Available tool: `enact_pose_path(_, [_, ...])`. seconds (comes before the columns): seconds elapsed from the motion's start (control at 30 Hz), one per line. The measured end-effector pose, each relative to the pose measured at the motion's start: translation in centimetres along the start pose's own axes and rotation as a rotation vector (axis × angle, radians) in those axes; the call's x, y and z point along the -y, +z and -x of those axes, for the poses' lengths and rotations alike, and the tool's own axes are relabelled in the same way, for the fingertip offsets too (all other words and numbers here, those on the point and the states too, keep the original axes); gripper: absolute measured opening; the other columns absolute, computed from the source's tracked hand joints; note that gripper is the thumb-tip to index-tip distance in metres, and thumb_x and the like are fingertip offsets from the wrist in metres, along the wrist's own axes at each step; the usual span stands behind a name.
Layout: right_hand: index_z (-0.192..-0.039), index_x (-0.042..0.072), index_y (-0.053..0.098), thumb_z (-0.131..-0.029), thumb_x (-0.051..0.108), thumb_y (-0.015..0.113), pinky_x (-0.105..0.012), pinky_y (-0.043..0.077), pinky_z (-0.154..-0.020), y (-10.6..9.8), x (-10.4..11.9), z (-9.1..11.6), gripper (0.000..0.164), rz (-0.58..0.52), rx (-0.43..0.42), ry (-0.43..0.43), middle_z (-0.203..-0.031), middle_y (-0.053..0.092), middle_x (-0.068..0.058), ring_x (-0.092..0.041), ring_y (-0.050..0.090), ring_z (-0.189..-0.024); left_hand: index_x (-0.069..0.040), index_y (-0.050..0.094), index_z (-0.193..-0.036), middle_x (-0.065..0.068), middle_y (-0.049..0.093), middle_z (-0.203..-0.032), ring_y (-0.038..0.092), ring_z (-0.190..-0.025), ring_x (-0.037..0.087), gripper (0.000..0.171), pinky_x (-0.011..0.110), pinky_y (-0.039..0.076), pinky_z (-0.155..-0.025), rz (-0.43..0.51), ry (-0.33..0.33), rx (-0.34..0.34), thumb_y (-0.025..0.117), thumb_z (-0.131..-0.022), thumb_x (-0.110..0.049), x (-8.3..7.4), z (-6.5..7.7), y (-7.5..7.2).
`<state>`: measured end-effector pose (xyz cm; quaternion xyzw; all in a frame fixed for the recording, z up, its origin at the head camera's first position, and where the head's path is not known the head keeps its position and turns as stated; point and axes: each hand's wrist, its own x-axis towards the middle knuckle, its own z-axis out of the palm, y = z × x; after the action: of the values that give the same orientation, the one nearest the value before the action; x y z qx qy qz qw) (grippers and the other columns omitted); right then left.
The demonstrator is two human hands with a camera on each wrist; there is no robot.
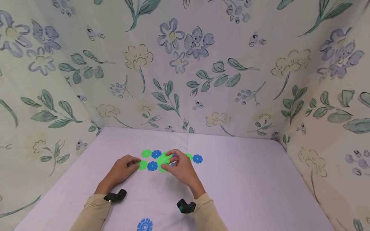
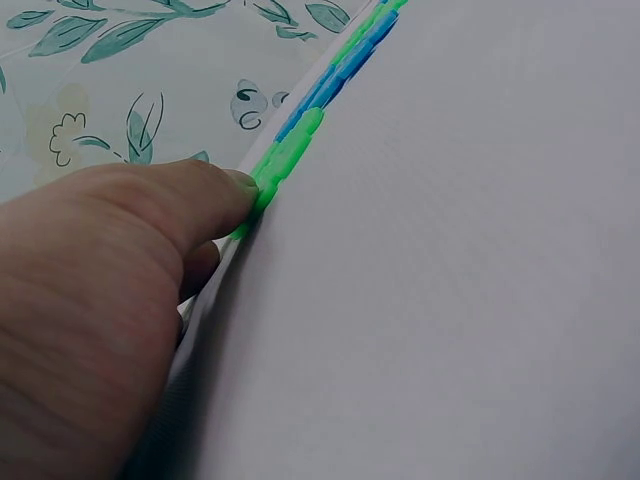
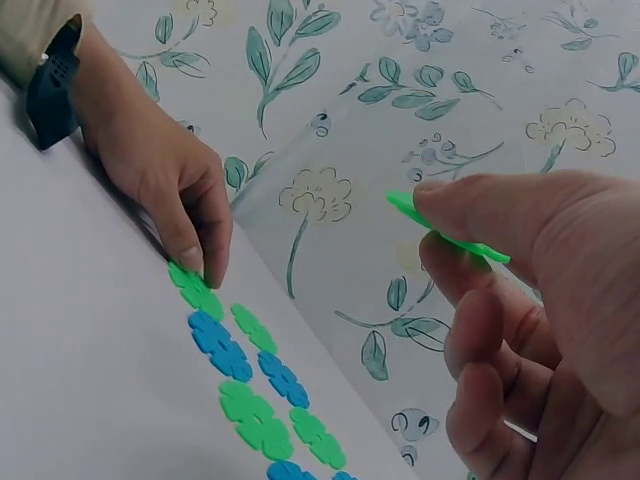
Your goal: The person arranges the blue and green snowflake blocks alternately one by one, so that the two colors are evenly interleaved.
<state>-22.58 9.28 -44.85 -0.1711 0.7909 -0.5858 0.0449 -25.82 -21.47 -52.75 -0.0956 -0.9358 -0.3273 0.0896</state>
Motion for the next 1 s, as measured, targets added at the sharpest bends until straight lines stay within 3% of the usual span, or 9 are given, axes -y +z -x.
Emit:
enact_pose_path(0.2, [-0.124,0.009,0.060,-0.086,0.016,0.080,-0.023,0.041,-0.052,-2.0,1.4,0.5,0.043,0.028,-0.135,0.039,-0.090,0.067,-0.011,-0.010,0.048,-0.055,-0.024,0.074,-0.115,-0.006,0.067,-0.102,0.053,-0.086,0.012,0.021,0.034,0.044,-0.079,-0.002,0.017,-0.002,0.071,-0.094,-0.028,-0.2,-0.1,-0.3])
enact_pose_path(0.43, [-0.121,0.020,0.062,-0.082,0.030,0.084,-0.025,0.046,-0.054,-4.1,-2.6,-0.3,0.046,0.041,-0.255,0.087,-0.092,0.071,-0.007,-0.013,0.052,-0.061,-0.024,0.074,-0.115,-0.006,0.067,-0.103,0.053,-0.086,0.013,0.021,0.034,0.044,-0.079,0.005,-0.010,0.005,0.071,-0.094,-0.028,-0.1,0.0,-0.1])
enact_pose_path(0.57, [-0.118,0.020,0.062,-0.081,0.031,0.085,-0.026,0.048,-0.056,-4.6,-3.5,-0.2,0.045,0.048,-0.255,0.106,-0.089,0.071,-0.006,-0.016,0.054,-0.066,-0.024,0.074,-0.115,-0.006,0.067,-0.102,0.053,-0.087,0.012,0.021,0.034,0.045,-0.079,-0.004,-0.015,0.000,0.071,-0.094,-0.028,0.1,0.1,0.1])
enact_pose_path(1.0, [-0.118,0.021,0.063,-0.083,0.026,0.083,-0.027,0.045,-0.055,-5.0,-6.3,-0.5,0.042,0.108,-0.245,0.224,-0.079,0.061,-0.002,-0.016,0.051,-0.057,-0.024,0.074,-0.115,-0.007,0.067,-0.102,0.053,-0.086,0.011,0.021,0.033,0.045,-0.079,0.000,0.010,-0.003,0.070,-0.095,-0.029,0.3,-0.1,0.2])
